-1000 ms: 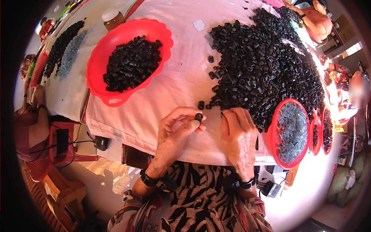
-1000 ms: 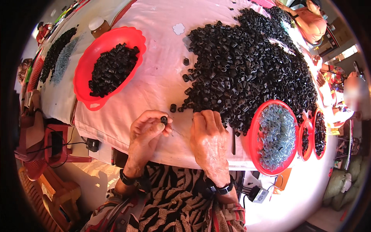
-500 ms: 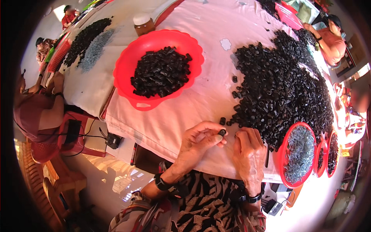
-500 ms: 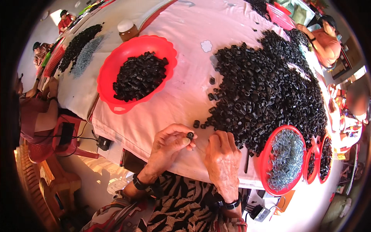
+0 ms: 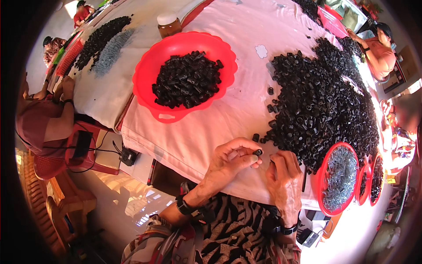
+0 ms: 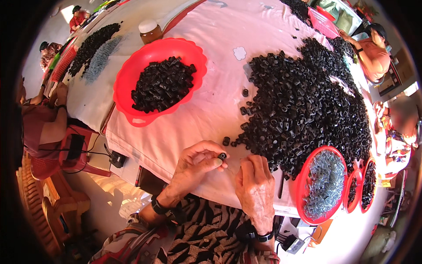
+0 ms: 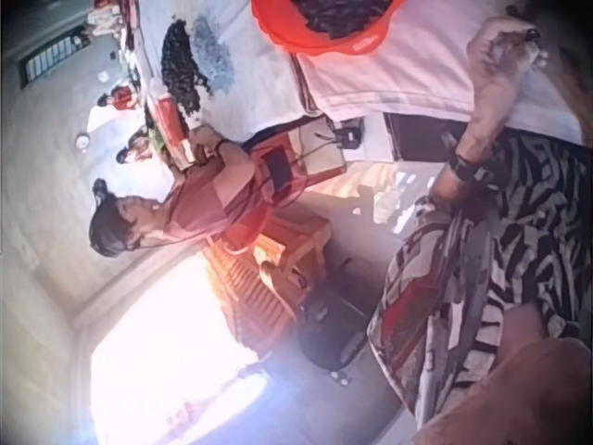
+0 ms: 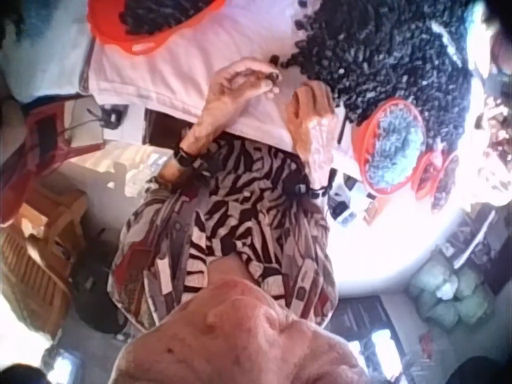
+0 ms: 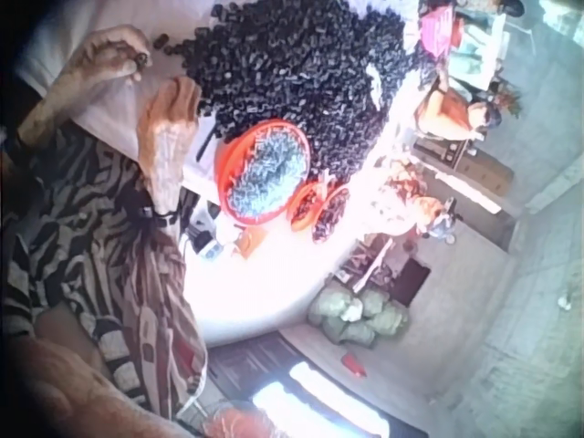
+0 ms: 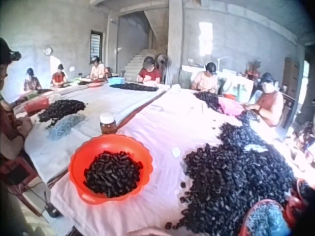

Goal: The recorder sorts small black shoe components, possibly eyelets or clips, at a table with other workers.

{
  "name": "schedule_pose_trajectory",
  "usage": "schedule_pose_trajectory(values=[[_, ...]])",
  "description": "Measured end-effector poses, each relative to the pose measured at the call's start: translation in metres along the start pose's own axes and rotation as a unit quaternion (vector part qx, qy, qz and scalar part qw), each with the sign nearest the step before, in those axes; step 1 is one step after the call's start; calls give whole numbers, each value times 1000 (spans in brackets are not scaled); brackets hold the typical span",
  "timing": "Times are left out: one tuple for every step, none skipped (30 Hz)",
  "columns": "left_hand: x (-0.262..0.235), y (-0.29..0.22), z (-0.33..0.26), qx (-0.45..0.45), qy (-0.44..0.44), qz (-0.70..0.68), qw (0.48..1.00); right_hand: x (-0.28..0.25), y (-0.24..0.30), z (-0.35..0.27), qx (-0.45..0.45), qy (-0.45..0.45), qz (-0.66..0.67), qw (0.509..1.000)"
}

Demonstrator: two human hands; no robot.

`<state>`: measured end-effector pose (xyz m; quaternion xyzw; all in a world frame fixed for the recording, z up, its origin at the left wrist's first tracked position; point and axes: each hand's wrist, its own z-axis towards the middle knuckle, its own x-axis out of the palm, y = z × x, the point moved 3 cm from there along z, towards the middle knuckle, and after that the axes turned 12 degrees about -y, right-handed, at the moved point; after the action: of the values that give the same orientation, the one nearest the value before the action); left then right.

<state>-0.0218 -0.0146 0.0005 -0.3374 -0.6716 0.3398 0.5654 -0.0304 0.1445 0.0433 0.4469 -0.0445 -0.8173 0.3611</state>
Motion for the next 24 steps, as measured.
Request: schedule_pose_trajectory(values=[[-1, 0, 0, -5, 4, 2, 1000, 1, 0, 0, 3, 3, -3, 1000], [-1, 0, -1, -10, 5, -1, 1000, 0, 0, -1, 19, -22, 40, 999], [0, -1, -1, -15, 8, -4, 1000, -1, 0, -1, 35, -47, 81, 995], [0, 0, -2, -21, 11, -7, 1000, -5, 1, -2, 82, -82, 111, 987], [1, 1, -2, -25, 14, -10, 1000, -6, 0, -2, 85, -81, 106, 987], [0, 1, -2, -24, 14, -1, 1000, -6, -4, -2, 145, -87, 206, 964], [-1, 1, -2, -23, 14, 7, 1000, -5, -6, -1, 203, -93, 304, 926], [0, 2, -2, -27, 17, 5, 999, -8, -3, 1, 256, -79, 391, 881], [0, 2, -2, -27, 16, 6, 1000, -7, -3, 1, 258, -80, 389, 881], [1, 2, -2, -26, 14, 6, 1000, -5, -3, 1, 264, -80, 403, 873], [1, 1, -2, -28, 16, 5, 999, -4, -4, 0, 271, -80, 417, 864], [2, 1, -3, -28, 20, 4, 999, -2, -5, -2, 271, -77, 438, 854], [2, 1, -3, -29, 24, 4, 999, -2, -6, -3, 272, -77, 436, 854], [2, 2, -3, -30, 24, 3, 999, -2, -5, -3, 272, -78, 439, 853], [3, 2, -3, -26, 27, 9, 999, -1, -5, -4, 271, -78, 443, 851], [3, 2, -3, -22, 30, 16, 999, -1, -4, -3, 272, -78, 443, 851], [3, 2, -3, -23, 29, 16, 999, -1, -3, -3, 271, -83, 436, 854], [3, 3, -3, -25, 29, 12, 999, 0, -3, -3, 270, -89, 430, 857], [3, 4, -3, -27, 29, 9, 999, 0, -4, -4, 271, -88, 430, 856], [3, 4, -4, -28, 28, 8, 999, 0, -4, -4, 262, -87, 420, 864], [3, 3, -4, -29, 27, 10, 999, 0, -5, -4, 253, -87, 410, 872], [3, 3, -4, -30, 27, 12, 999, 1, -5, -4, 253, -86, 410, 872], [3, 3, -4, -30, 26, 12, 999, 0, -5, -3, 247, -88, 402, 878], [2, 3, -4, -35, 25, 18, 999, 0, -5, -3, 241, -89, 393, 883]])
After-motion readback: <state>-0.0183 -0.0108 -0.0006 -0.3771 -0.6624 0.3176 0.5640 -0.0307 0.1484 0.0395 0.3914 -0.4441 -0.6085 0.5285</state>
